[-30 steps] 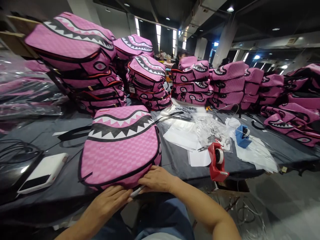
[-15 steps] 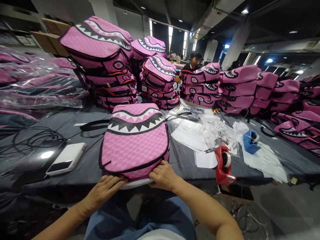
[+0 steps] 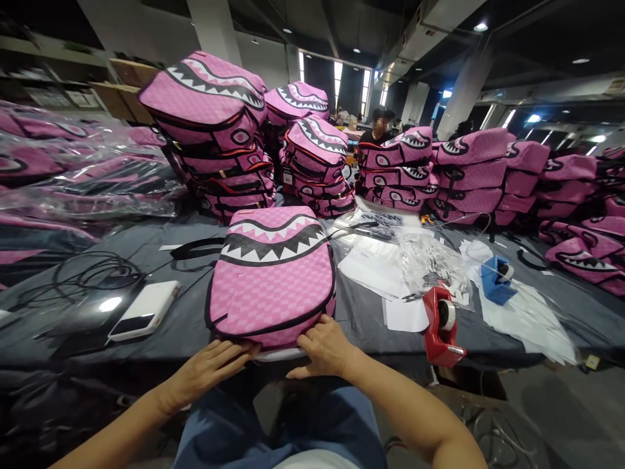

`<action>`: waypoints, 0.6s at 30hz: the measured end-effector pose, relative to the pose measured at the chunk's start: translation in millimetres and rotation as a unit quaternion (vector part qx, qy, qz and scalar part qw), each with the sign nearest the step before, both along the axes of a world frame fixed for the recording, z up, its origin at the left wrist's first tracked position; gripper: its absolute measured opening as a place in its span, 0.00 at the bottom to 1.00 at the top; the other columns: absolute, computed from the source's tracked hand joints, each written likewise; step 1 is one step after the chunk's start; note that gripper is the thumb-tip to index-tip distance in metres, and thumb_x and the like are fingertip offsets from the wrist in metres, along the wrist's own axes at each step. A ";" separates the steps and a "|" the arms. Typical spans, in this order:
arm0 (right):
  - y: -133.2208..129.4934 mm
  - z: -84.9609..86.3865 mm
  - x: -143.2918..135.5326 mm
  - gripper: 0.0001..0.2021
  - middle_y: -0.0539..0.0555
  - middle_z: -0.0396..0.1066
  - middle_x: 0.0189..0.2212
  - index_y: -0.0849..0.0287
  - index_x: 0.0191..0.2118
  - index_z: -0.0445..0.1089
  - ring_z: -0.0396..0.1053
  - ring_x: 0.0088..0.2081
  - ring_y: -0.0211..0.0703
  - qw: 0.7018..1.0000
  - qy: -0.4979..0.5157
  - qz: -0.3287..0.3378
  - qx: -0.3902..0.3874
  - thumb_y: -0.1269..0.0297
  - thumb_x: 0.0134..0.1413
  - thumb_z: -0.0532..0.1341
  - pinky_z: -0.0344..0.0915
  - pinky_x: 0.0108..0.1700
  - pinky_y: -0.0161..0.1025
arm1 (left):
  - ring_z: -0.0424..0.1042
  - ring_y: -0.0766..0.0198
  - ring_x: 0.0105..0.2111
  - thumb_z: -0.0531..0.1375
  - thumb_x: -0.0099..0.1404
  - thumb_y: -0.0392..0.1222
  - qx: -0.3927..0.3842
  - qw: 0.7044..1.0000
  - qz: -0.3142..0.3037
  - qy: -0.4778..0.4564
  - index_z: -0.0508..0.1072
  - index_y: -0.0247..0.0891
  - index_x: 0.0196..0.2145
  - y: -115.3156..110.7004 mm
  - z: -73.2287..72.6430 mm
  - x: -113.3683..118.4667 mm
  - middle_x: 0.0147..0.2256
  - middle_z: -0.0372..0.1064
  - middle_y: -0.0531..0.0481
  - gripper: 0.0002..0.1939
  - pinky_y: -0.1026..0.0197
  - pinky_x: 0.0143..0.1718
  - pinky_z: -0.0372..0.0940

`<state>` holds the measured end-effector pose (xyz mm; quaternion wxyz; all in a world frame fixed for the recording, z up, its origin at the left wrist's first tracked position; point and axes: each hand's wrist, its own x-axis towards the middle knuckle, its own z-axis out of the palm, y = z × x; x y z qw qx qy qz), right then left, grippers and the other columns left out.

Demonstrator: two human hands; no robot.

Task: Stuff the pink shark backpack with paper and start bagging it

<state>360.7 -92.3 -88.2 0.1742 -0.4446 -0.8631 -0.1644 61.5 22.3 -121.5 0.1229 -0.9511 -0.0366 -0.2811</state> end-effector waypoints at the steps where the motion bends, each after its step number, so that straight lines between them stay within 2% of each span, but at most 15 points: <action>1: 0.2 -1.3 -1.9 0.27 0.50 0.72 0.22 0.57 0.31 0.68 0.68 0.27 0.44 1.000 0.002 -0.009 0.008 0.34 0.51 0.64 0.57 0.40 0.46 | 0.74 0.62 0.46 0.47 0.71 0.24 0.006 1.000 0.006 -0.003 0.65 0.41 0.63 1.4 -1.1 -0.9 0.46 0.79 0.47 0.27 0.58 0.54 0.62; 4: 2.2 -7.0 -6.6 0.22 0.50 0.72 0.21 0.57 0.31 0.68 0.68 0.26 0.43 0.999 0.000 -0.034 0.033 0.41 0.53 0.67 0.57 0.40 0.45 | 0.73 0.61 0.48 0.49 0.70 0.23 0.000 1.000 0.024 -0.017 0.67 0.42 0.61 -8.3 7.0 1.2 0.47 0.78 0.47 0.27 0.57 0.55 0.63; 7: 3.7 -10.8 -7.5 0.15 0.48 0.72 0.21 0.57 0.31 0.68 0.67 0.26 0.42 0.998 -0.007 -0.034 0.047 0.52 0.52 0.69 0.57 0.39 0.45 | 0.73 0.58 0.48 0.54 0.70 0.27 -0.044 0.994 0.058 -0.078 0.70 0.44 0.57 -35.1 29.1 16.1 0.48 0.77 0.45 0.22 0.54 0.55 0.64; 9: 3.6 -11.9 -6.4 0.14 0.49 0.72 0.21 0.57 0.31 0.67 0.67 0.26 0.42 0.997 0.000 -0.022 0.069 0.54 0.52 0.69 0.57 0.39 0.45 | 0.73 0.56 0.51 0.56 0.71 0.34 -0.122 0.985 0.071 -0.095 0.68 0.42 0.59 -55.2 45.8 35.7 0.50 0.75 0.42 0.20 0.54 0.55 0.66; 11: 3.0 -13.7 -4.0 0.14 0.50 0.72 0.22 0.58 0.32 0.67 0.67 0.26 0.43 0.995 0.018 -0.018 0.093 0.53 0.55 0.66 0.57 0.39 0.46 | 0.73 0.57 0.52 0.52 0.74 0.39 -0.246 0.964 0.081 -0.067 0.65 0.39 0.61 -67.9 58.9 61.6 0.53 0.74 0.41 0.19 0.56 0.53 0.68; 14: 2.8 -19.2 4.5 0.12 0.51 0.73 0.23 0.59 0.36 0.67 0.68 0.26 0.43 0.994 0.046 -0.029 0.097 0.54 0.59 0.63 0.58 0.39 0.46 | 0.75 0.54 0.46 0.49 0.74 0.41 -0.389 0.919 0.058 0.017 0.72 0.38 0.52 -63.6 65.9 102.9 0.48 0.75 0.41 0.16 0.53 0.50 0.70; 16: 4.1 -23.2 14.1 0.11 0.52 0.74 0.25 0.59 0.38 0.66 0.69 0.27 0.44 0.996 0.045 -0.033 0.070 0.56 0.59 0.63 0.59 0.39 0.46 | 0.75 0.54 0.42 0.50 0.72 0.44 -0.422 0.905 0.028 0.052 0.75 0.38 0.47 -49.9 62.5 126.4 0.43 0.77 0.42 0.16 0.52 0.48 0.70; 18: 6.5 -25.3 24.5 0.11 0.54 0.75 0.26 0.58 0.38 0.65 0.71 0.29 0.47 0.998 0.034 -0.033 0.032 0.57 0.58 0.63 0.60 0.40 0.47 | 0.75 0.55 0.38 0.50 0.72 0.47 -0.436 0.898 0.016 0.055 0.75 0.37 0.48 -37.0 55.7 144.1 0.37 0.77 0.44 0.18 0.55 0.46 0.70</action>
